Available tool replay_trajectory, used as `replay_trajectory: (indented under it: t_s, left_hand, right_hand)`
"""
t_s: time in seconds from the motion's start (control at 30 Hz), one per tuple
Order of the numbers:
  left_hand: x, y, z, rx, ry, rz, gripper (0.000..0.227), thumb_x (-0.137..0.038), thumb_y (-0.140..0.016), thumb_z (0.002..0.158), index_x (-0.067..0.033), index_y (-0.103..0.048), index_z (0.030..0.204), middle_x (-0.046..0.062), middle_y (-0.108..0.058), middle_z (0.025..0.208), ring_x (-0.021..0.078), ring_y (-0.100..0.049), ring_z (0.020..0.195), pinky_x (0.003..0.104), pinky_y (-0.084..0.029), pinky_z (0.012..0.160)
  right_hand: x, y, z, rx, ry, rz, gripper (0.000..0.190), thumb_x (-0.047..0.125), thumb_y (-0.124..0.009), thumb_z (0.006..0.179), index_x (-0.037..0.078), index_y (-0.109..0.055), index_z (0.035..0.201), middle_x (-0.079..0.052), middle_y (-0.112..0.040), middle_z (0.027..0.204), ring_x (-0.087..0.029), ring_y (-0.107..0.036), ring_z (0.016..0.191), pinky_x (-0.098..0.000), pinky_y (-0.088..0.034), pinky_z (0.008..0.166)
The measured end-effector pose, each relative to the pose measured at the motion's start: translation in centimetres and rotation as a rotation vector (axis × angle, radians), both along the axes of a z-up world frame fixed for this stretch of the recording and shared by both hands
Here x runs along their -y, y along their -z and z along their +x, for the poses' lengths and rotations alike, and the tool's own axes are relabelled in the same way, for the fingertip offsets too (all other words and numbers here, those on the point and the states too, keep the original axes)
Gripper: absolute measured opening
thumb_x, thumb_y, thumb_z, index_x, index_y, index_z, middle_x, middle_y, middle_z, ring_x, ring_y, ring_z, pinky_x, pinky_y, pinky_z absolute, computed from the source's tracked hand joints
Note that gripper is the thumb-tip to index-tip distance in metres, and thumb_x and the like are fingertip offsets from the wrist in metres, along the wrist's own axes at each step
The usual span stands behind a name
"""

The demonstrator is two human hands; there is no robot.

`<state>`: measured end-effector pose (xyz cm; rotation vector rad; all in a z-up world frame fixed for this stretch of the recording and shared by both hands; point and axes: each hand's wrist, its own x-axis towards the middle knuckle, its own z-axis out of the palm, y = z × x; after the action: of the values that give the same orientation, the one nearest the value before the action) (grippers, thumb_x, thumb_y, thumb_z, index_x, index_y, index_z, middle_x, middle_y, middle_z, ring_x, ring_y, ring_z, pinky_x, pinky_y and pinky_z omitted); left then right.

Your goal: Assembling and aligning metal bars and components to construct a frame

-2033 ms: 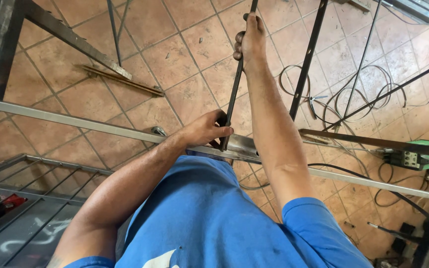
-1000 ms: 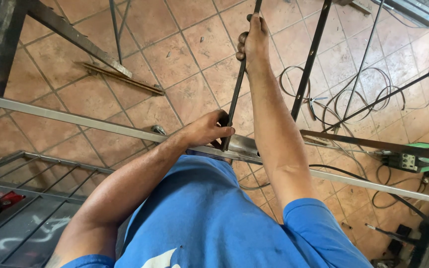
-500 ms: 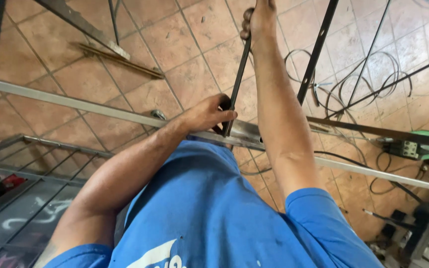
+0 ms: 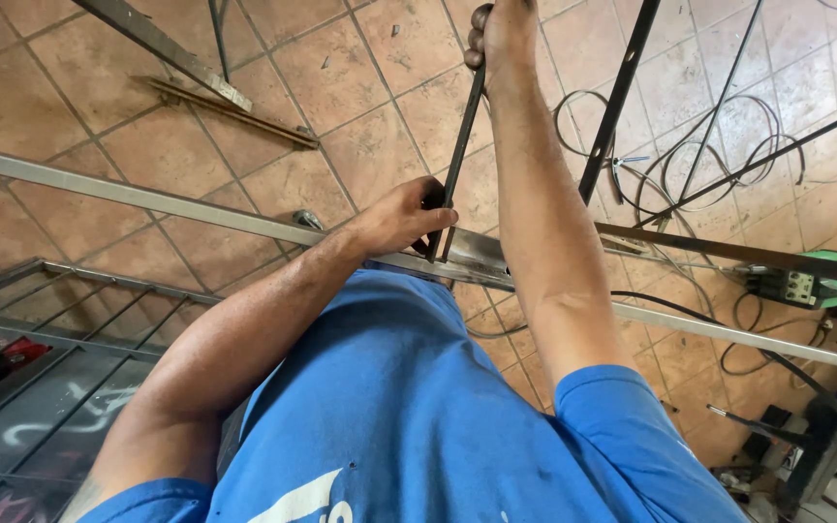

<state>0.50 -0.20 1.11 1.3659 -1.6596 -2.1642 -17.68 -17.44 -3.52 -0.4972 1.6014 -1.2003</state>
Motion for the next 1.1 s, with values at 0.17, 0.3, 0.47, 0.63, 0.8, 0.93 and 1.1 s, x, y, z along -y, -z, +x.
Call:
replay_trajectory:
  t_s: [0.17, 0.3, 0.47, 0.63, 0.8, 0.93, 1.1]
  left_hand:
    - [-0.1, 0.1, 0.0, -0.033, -0.009, 0.000, 0.028, -0.034, -0.061, 0.090, -0.0084, -0.060, 0.100, 0.005, -0.062, 0.086, 0.0158, -0.060, 0.076, 0.033, -0.053, 0.060]
    - [-0.3, 1.1, 0.0, -0.073, -0.015, 0.024, 0.028, -0.034, -0.062, 0.089, -0.0083, -0.059, 0.100, 0.005, -0.061, 0.084, 0.0153, -0.060, 0.072, 0.033, -0.054, 0.056]
    - [-0.3, 2.5, 0.0, -0.104, -0.013, -0.021, 0.026, -0.033, -0.064, 0.091, -0.0085, -0.061, 0.100, 0.004, -0.063, 0.086, 0.0146, -0.060, 0.075, 0.034, -0.052, 0.062]
    - [-0.4, 2.4, 0.2, -0.110, -0.004, -0.005, 0.028, -0.035, -0.063, 0.095, -0.0090, -0.057, 0.102, 0.003, -0.057, 0.088, 0.0141, -0.056, 0.079, 0.033, -0.052, 0.061]
    - [0.9, -1.7, 1.2, 0.231, 0.383, -0.134, 0.052, -0.059, -0.049, 0.097, -0.0093, -0.061, 0.107, 0.011, -0.071, 0.096, 0.0234, -0.067, 0.084, 0.042, -0.050, 0.071]
    - [0.8, -2.7, 1.3, 0.281, 0.587, -0.115, 0.057, -0.057, -0.054, 0.093, -0.0119, -0.068, 0.125, 0.011, -0.072, 0.126, 0.0271, -0.068, 0.114, 0.041, -0.052, 0.096]
    - [1.0, -0.8, 1.2, 0.160, 0.653, -0.178, 0.064, -0.060, -0.054, 0.091, -0.0067, -0.071, 0.122, 0.013, -0.077, 0.116, 0.0256, -0.072, 0.101, 0.040, -0.054, 0.087]
  right_hand:
    - [-0.4, -1.3, 0.6, -0.005, 0.040, 0.006, 0.025, 0.040, -0.039, 0.093, 0.016, -0.044, 0.090, 0.000, -0.036, 0.060, -0.008, -0.027, 0.044, -0.0239, -0.021, 0.038]
    - [-0.5, -0.8, 0.6, -0.021, 0.067, 0.008, 0.022, 0.036, -0.034, 0.095, 0.017, -0.041, 0.085, 0.000, -0.036, 0.059, -0.008, -0.028, 0.042, -0.0242, -0.021, 0.038]
    - [0.1, 0.5, 0.4, 0.021, 0.064, -0.052, 0.026, 0.045, -0.046, 0.093, 0.019, -0.049, 0.094, -0.001, -0.031, 0.056, -0.010, -0.026, 0.038, -0.0262, -0.018, 0.033]
    - [-1.1, -2.3, 0.8, -0.020, -0.008, 0.020, 0.034, 0.040, -0.035, 0.099, 0.013, -0.055, 0.104, 0.003, -0.032, 0.057, -0.007, -0.023, 0.044, -0.0246, -0.021, 0.039]
    - [-0.3, -1.3, 0.7, 0.007, 0.041, -0.016, 0.025, 0.040, -0.040, 0.095, 0.016, -0.047, 0.091, 0.001, -0.032, 0.057, -0.008, -0.023, 0.042, -0.0259, -0.019, 0.037]
    - [-0.6, -1.3, 0.8, 0.000, 0.035, 0.011, 0.038, 0.046, -0.040, 0.095, 0.015, -0.055, 0.109, 0.002, -0.031, 0.057, -0.008, -0.024, 0.042, -0.0251, -0.020, 0.037]
    - [-0.7, -1.3, 0.5, -0.054, -0.029, -0.072, 0.044, 0.043, -0.035, 0.102, 0.010, -0.055, 0.123, 0.003, -0.028, 0.057, -0.010, -0.025, 0.042, -0.0289, -0.022, 0.039]
